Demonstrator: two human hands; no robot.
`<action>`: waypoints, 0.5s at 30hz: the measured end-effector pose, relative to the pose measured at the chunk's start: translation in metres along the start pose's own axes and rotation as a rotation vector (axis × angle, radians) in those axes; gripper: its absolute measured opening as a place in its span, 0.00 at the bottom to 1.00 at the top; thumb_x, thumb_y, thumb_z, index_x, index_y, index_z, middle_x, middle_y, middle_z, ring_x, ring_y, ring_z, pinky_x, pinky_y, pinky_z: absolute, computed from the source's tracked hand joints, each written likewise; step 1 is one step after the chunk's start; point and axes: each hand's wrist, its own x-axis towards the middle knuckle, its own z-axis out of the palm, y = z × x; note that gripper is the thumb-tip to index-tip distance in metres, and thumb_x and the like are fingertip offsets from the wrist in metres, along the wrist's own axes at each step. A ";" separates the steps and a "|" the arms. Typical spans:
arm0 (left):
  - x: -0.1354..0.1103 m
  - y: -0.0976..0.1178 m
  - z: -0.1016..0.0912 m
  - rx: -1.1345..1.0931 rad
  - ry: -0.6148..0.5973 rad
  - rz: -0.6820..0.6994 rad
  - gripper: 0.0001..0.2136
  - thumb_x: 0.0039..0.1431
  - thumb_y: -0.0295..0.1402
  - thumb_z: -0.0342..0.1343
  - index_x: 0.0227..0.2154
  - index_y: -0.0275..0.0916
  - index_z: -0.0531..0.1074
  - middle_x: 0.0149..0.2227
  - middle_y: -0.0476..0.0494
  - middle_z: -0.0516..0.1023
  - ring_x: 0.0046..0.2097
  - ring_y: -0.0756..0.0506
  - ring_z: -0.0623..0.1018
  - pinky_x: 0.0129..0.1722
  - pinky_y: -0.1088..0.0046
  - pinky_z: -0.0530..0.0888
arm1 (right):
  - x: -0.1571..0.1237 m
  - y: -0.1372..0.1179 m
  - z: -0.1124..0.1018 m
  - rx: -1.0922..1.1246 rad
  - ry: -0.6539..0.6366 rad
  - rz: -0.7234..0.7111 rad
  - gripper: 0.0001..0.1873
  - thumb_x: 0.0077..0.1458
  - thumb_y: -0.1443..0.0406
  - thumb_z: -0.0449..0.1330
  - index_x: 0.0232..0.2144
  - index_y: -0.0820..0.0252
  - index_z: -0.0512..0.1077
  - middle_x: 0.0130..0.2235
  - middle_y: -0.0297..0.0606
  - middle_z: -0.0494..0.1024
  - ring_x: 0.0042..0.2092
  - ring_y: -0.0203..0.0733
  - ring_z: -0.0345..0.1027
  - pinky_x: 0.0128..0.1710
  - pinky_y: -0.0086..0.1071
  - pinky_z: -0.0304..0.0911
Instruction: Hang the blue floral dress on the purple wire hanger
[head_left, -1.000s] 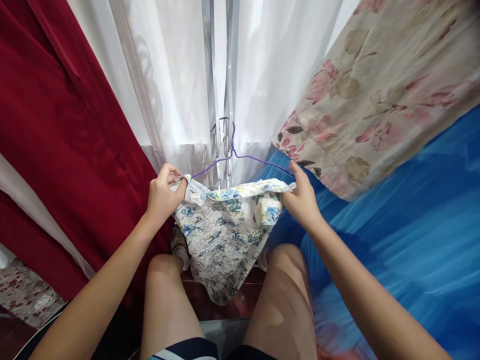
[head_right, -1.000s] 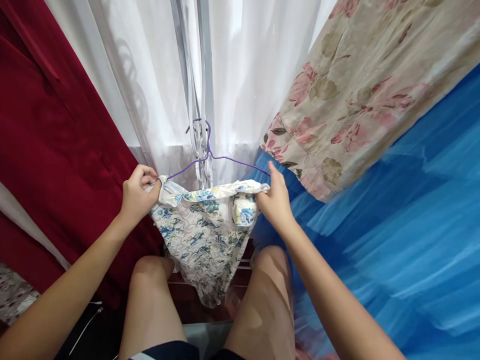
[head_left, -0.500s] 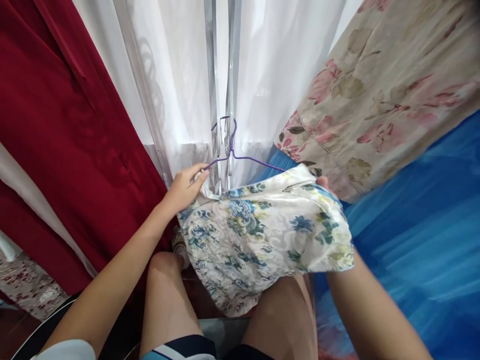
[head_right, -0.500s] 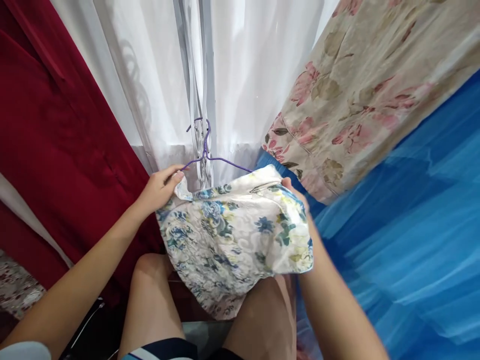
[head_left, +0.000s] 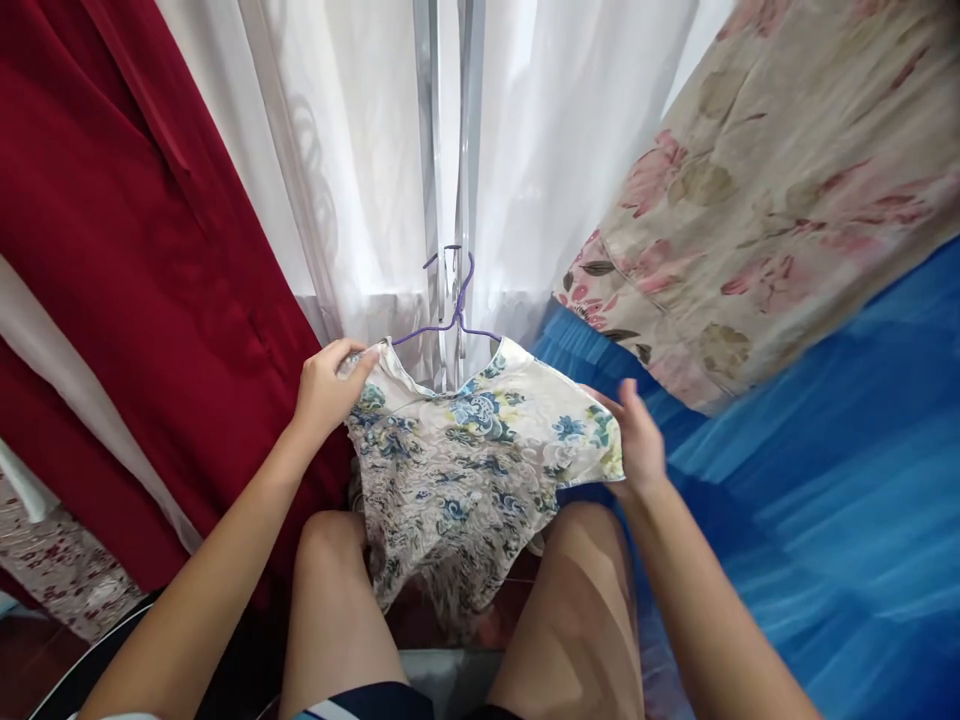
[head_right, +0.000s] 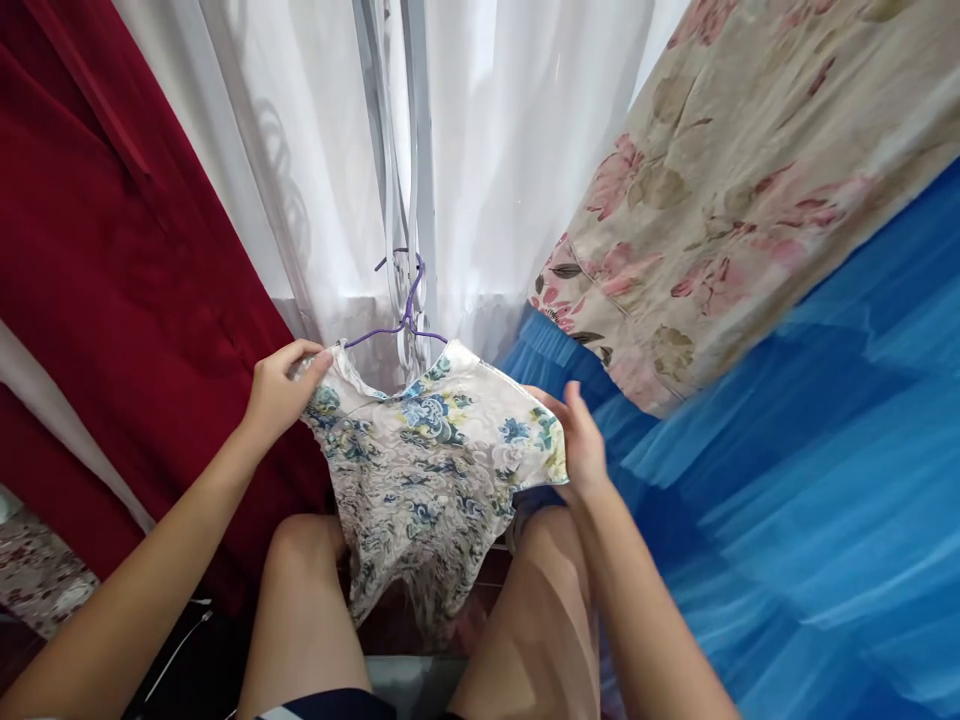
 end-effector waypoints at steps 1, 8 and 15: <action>0.000 0.002 -0.004 0.018 -0.008 0.009 0.14 0.61 0.45 0.56 0.36 0.38 0.78 0.36 0.45 0.80 0.39 0.45 0.77 0.39 0.73 0.70 | -0.005 -0.002 -0.002 -0.008 -0.012 0.026 0.27 0.59 0.45 0.58 0.45 0.62 0.76 0.41 0.42 0.81 0.40 0.49 0.77 0.36 0.39 0.73; 0.033 0.051 -0.021 0.125 -0.213 0.085 0.18 0.64 0.47 0.52 0.43 0.42 0.80 0.34 0.48 0.81 0.33 0.46 0.75 0.33 0.73 0.66 | -0.026 -0.014 0.019 -0.054 0.116 -0.023 0.13 0.53 0.54 0.68 0.33 0.57 0.80 0.28 0.36 0.82 0.23 0.39 0.71 0.20 0.29 0.63; 0.066 0.086 -0.008 0.188 -0.236 0.329 0.13 0.66 0.41 0.51 0.45 0.43 0.78 0.37 0.46 0.80 0.34 0.46 0.74 0.35 0.71 0.65 | -0.012 -0.027 0.025 -0.006 0.271 -0.094 0.14 0.53 0.54 0.67 0.31 0.61 0.79 0.29 0.42 0.82 0.27 0.43 0.74 0.24 0.32 0.65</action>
